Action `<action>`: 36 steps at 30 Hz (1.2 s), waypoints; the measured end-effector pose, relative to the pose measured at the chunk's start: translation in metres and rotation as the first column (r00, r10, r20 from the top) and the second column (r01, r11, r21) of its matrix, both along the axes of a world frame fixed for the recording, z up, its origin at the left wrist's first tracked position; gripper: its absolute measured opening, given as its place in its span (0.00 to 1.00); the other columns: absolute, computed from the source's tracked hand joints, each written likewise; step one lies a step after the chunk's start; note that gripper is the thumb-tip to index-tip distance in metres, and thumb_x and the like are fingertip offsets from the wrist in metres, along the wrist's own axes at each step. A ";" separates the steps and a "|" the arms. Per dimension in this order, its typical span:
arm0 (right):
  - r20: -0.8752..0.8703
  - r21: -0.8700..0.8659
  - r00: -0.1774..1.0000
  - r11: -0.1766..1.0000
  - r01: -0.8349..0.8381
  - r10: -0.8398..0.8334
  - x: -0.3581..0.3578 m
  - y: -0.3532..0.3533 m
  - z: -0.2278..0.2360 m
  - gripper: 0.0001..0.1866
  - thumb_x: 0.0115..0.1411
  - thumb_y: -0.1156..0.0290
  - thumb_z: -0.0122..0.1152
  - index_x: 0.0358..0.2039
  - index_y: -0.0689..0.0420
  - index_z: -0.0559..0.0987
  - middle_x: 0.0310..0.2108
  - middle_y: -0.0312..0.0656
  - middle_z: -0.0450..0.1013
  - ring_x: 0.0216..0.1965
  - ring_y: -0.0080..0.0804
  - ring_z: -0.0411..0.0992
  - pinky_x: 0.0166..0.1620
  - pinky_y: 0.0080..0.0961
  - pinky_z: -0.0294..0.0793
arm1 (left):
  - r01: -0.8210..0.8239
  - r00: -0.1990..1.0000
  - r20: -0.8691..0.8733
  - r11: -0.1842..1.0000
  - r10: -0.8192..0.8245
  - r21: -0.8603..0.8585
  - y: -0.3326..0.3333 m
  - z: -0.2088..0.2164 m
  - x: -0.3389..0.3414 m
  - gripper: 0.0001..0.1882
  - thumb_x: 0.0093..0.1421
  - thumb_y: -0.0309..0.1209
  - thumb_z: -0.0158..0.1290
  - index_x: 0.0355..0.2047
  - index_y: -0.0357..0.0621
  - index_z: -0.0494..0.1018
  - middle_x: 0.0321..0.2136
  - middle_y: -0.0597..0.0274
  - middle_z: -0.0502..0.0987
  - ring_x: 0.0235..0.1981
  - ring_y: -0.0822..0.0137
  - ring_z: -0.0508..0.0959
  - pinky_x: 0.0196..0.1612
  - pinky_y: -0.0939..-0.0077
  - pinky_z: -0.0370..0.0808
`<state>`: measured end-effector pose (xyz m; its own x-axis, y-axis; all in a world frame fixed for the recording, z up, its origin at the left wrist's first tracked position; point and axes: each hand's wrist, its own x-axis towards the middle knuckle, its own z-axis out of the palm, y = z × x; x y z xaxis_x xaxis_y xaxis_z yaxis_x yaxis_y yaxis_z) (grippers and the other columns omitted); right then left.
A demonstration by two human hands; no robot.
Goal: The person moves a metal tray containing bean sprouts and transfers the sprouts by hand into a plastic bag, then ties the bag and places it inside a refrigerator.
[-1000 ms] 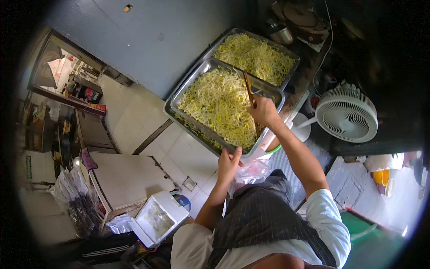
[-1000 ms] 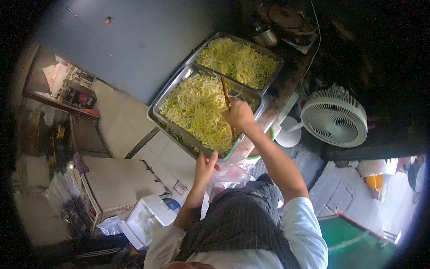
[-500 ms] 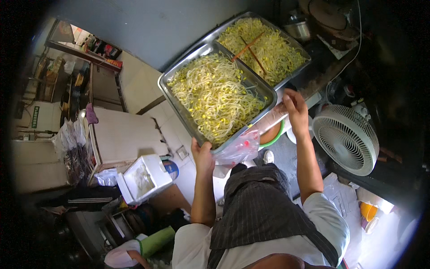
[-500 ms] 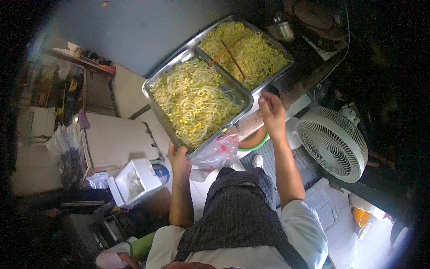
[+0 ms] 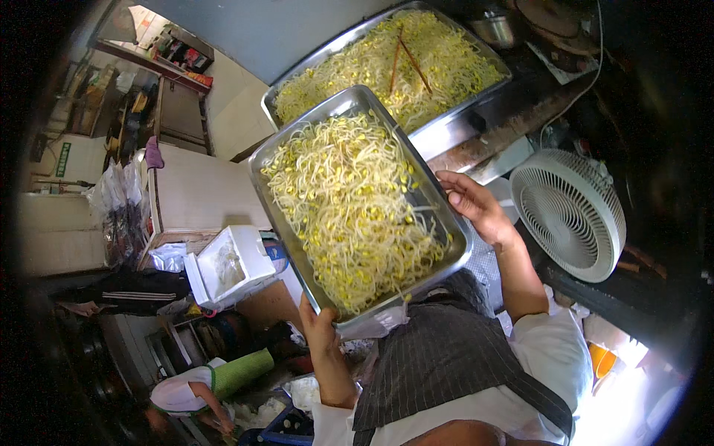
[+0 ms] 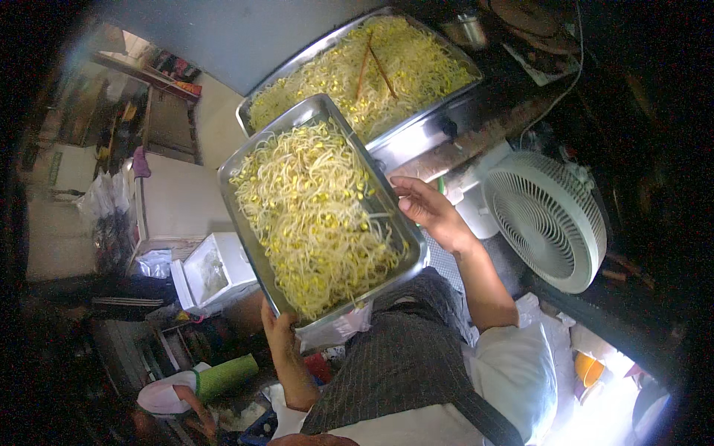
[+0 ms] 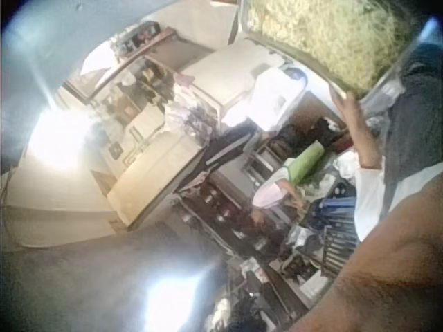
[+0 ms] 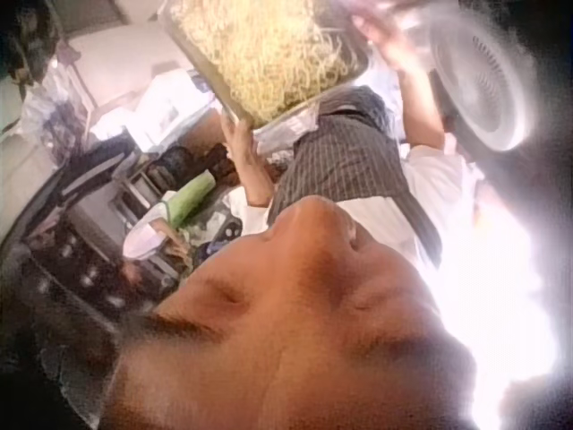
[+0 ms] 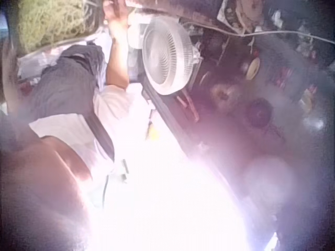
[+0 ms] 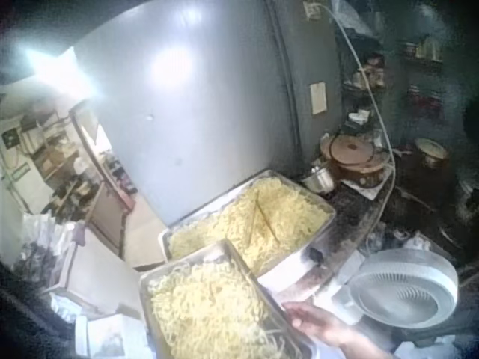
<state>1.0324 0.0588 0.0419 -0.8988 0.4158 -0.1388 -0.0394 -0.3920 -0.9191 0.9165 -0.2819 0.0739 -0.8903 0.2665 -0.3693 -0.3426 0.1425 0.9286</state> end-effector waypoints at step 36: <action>0.609 -0.447 0.788 0.860 0.245 0.092 0.107 0.001 -0.363 0.35 0.63 0.54 0.55 0.64 0.61 0.58 0.61 0.47 0.61 0.60 0.33 0.60 0.60 0.27 0.59 | 0.251 0.865 0.459 0.967 -0.203 -0.045 -0.004 -0.273 0.126 0.24 0.49 0.15 0.42 0.49 0.36 0.68 0.38 0.65 0.74 0.37 0.73 0.72 0.41 0.81 0.68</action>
<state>1.1394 0.0601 -0.3207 -0.5276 0.2054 -0.8243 0.3927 -0.8015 -0.4510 1.0425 -0.2855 -0.1987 -0.5426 0.3810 -0.7486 -0.6645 0.3505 0.6600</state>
